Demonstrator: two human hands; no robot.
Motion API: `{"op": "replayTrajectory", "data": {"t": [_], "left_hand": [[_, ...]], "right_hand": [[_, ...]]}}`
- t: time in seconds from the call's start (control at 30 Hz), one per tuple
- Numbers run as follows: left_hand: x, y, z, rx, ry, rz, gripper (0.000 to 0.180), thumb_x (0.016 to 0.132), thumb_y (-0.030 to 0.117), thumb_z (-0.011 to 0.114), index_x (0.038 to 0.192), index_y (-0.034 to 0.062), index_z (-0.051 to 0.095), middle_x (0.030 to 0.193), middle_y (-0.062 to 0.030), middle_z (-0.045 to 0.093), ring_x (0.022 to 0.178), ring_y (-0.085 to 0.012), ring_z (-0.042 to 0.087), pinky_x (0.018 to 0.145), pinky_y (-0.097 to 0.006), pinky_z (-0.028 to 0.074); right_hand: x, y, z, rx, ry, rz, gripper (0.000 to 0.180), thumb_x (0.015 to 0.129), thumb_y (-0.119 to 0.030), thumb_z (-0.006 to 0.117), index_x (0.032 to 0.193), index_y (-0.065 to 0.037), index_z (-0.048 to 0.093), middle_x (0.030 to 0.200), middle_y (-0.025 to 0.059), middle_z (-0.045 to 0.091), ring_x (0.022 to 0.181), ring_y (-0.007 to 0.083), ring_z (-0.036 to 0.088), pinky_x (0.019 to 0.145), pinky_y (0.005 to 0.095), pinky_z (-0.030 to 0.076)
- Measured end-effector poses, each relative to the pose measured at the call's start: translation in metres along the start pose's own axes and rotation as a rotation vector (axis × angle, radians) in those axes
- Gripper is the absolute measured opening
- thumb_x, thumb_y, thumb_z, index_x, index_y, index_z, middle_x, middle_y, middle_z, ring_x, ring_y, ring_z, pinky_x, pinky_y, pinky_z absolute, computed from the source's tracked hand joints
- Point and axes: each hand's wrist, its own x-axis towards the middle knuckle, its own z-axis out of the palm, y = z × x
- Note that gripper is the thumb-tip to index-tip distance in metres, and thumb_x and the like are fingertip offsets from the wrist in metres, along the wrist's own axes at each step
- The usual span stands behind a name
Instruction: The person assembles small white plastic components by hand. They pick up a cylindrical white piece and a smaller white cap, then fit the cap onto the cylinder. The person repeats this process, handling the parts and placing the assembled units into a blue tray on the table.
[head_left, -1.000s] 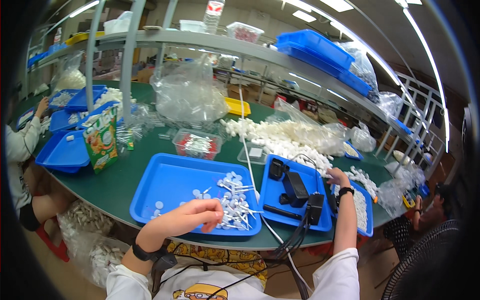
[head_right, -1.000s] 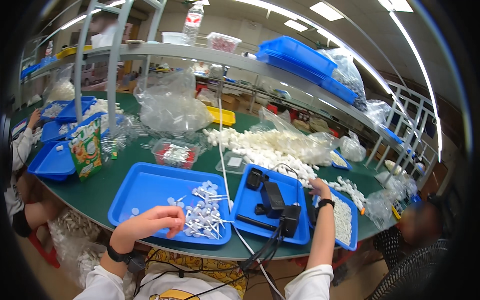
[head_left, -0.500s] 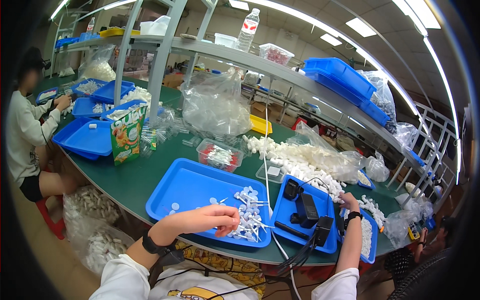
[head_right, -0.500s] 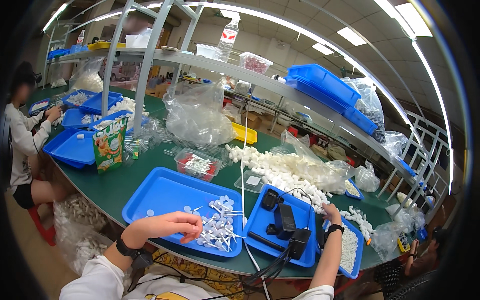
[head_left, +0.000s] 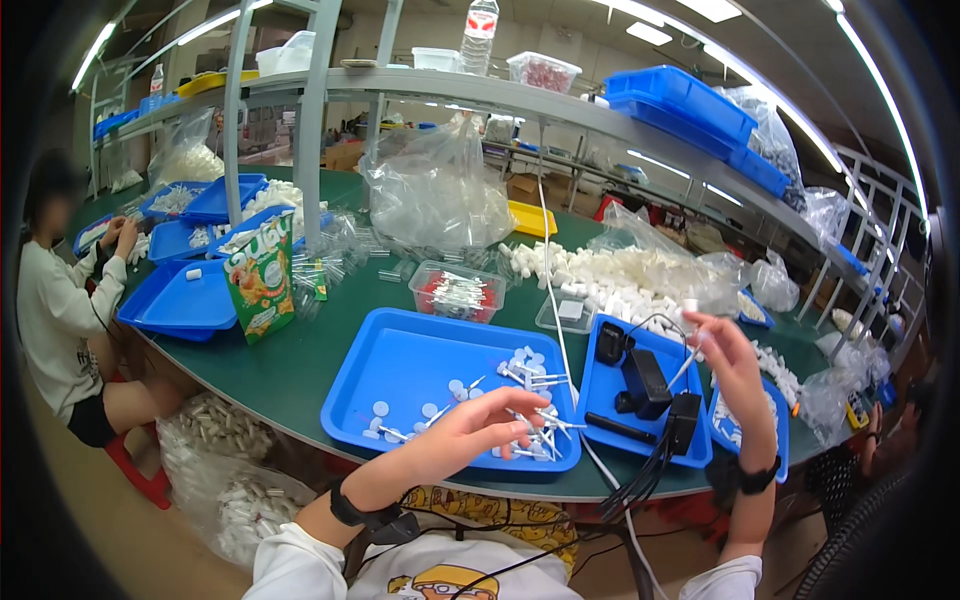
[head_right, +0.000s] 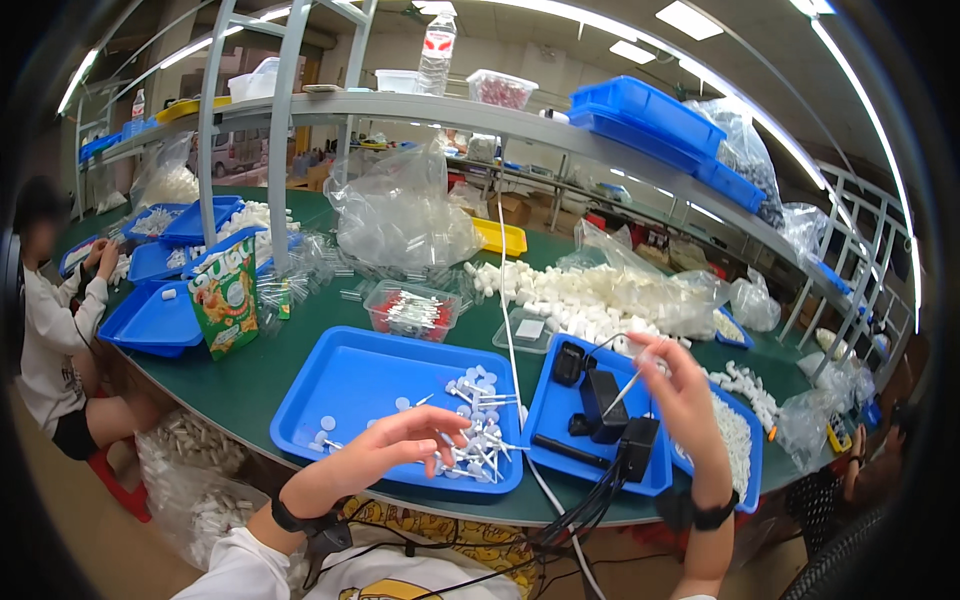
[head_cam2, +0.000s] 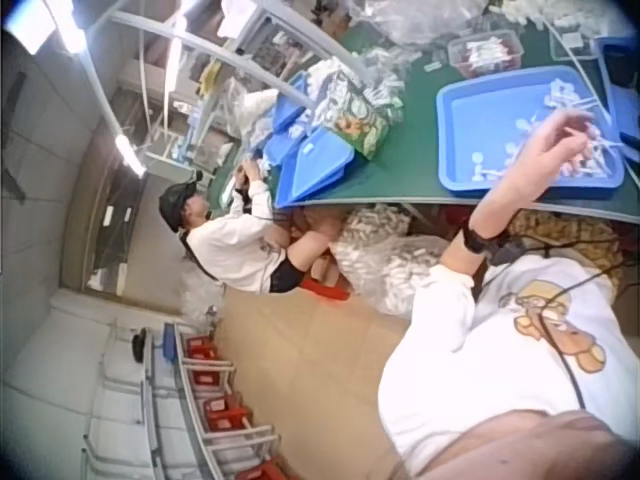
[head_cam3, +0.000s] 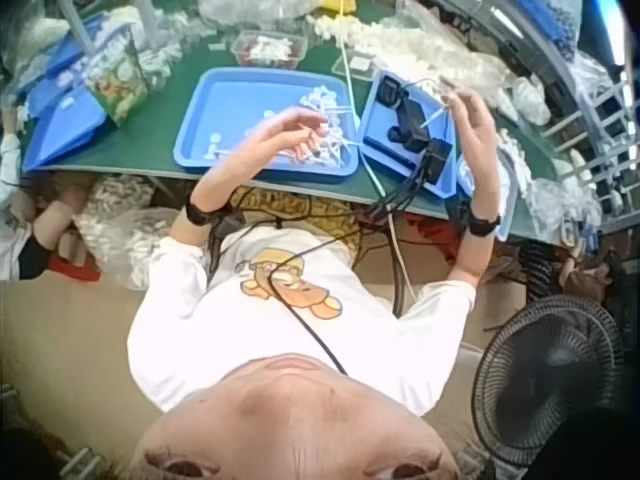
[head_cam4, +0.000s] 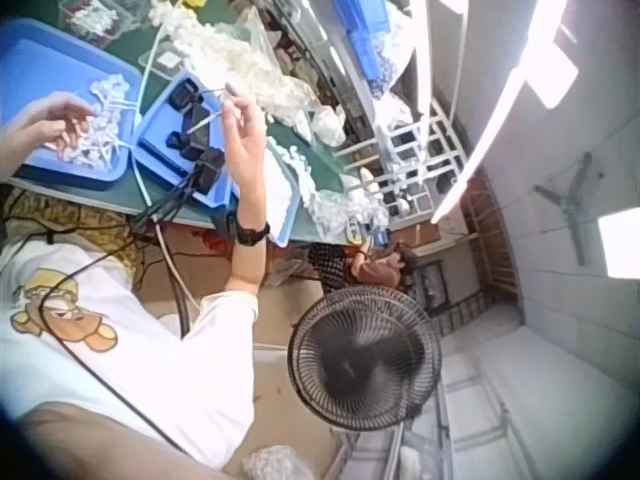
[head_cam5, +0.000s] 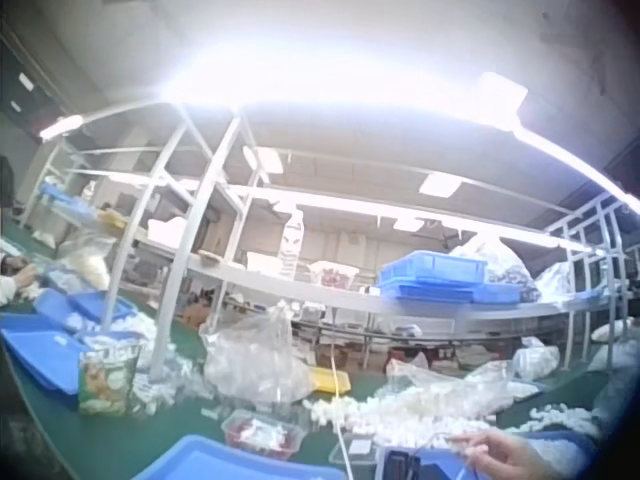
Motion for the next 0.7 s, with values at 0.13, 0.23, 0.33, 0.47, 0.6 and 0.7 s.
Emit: {"op": "replayTrajectory", "data": {"t": [0.13,0.23,0.33,0.47,0.6,0.7], "left_hand": [[-0.005,0.002,0.016,-0.059,-0.032,0.069,0.045,0.093,0.017,0.049,0.134,0.0023,0.037,0.125,-0.0090,0.044,0.107,-0.0148,0.049,0.090,-0.029,0.041],[-0.011,0.011,0.033,-0.087,-0.024,0.104,0.049,0.092,0.022,0.049,0.133,-0.0021,0.037,0.129,-0.0123,0.042,0.111,-0.0192,0.048,0.093,-0.033,0.039],[-0.017,0.009,0.037,-0.039,-0.110,0.157,0.049,0.090,0.021,0.053,0.131,-0.0031,0.040,0.126,-0.0120,0.042,0.112,-0.0205,0.047,0.097,-0.035,0.036],[-0.018,0.013,0.038,-0.053,-0.099,0.160,0.040,0.089,0.020,0.056,0.121,-0.0038,0.050,0.122,-0.0133,0.043,0.108,-0.0230,0.050,0.093,-0.036,0.039],[-0.020,0.010,0.036,-0.137,0.001,0.181,0.037,0.088,0.027,0.059,0.111,-0.0028,0.057,0.116,-0.0132,0.046,0.103,-0.0245,0.054,0.088,-0.036,0.044],[-0.023,0.010,0.026,0.018,-0.015,0.235,0.034,0.085,0.019,0.062,0.114,-0.0006,0.058,0.108,-0.0099,0.052,0.102,-0.0193,0.052,0.088,-0.031,0.043]], "right_hand": [[-0.055,-0.060,0.059,-0.032,-0.371,-0.332,0.019,0.083,-0.012,0.063,0.097,-0.002,0.055,0.127,0.0158,0.050,0.119,0.0302,0.044,0.101,0.0403,0.032],[-0.074,-0.069,0.085,0.128,-0.581,-0.403,0.025,0.080,-0.011,0.067,0.101,-0.001,0.055,0.134,0.0168,0.044,0.124,0.0368,0.037,0.103,0.0448,0.028],[-0.081,-0.069,0.101,0.191,-0.576,-0.429,0.029,0.079,-0.011,0.069,0.103,-0.002,0.056,0.135,0.0176,0.042,0.126,0.0383,0.033,0.102,0.0462,0.028],[-0.088,-0.066,0.108,0.155,-0.516,-0.445,0.032,0.076,-0.011,0.071,0.103,-0.003,0.056,0.132,0.0175,0.045,0.125,0.0390,0.034,0.102,0.0460,0.029],[-0.088,-0.063,0.106,0.239,-0.410,-0.438,0.037,0.069,-0.008,0.075,0.102,-0.003,0.058,0.124,0.0173,0.053,0.121,0.0377,0.041,0.098,0.0453,0.035],[-0.088,-0.058,0.102,0.294,-0.283,-0.406,0.037,0.066,-0.008,0.076,0.099,-0.003,0.060,0.114,0.0161,0.059,0.113,0.0349,0.050,0.094,0.0432,0.038]]}}
